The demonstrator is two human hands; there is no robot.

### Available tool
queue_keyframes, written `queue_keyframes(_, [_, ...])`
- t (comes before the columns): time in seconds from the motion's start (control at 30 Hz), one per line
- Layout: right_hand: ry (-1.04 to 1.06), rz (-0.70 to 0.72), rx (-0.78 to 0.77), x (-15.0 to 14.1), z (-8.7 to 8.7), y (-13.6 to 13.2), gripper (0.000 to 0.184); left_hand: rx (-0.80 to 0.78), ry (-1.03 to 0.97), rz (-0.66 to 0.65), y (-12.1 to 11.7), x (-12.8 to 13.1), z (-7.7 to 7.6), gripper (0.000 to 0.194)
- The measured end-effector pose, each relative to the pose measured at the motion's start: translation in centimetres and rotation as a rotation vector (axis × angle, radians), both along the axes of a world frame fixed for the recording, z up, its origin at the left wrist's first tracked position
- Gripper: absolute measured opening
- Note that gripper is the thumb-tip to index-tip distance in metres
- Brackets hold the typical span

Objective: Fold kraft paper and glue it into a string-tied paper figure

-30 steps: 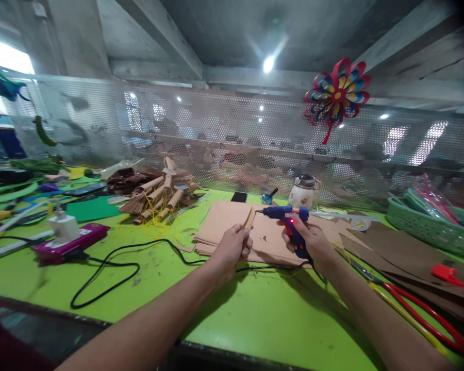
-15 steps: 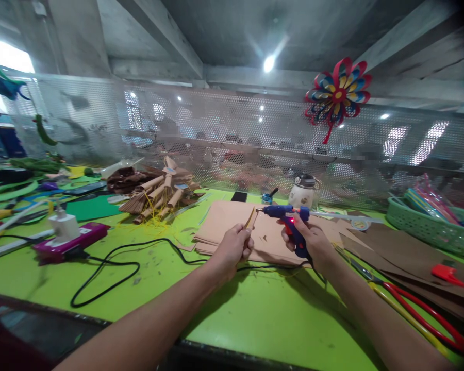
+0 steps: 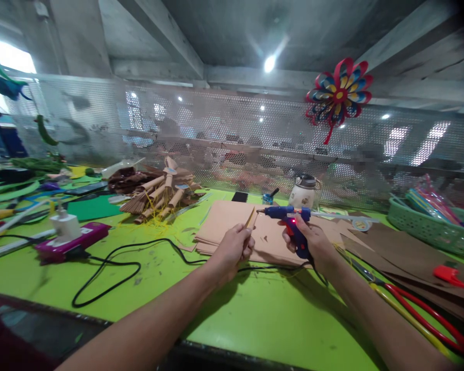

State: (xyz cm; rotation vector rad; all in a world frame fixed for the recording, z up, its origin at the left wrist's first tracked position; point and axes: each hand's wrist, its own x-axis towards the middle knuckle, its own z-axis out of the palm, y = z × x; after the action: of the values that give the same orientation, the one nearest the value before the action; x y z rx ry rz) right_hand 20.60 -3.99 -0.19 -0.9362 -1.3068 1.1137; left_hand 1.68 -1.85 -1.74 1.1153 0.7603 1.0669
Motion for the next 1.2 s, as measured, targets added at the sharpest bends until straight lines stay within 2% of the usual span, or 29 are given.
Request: queue_keyframes(1.2, [-0.051, 0.036, -0.067, -0.50, -0.01, -0.54, 0.047, -0.010, -0.080, -0.010, 0.31, -0.44, 0.13, 0.013])
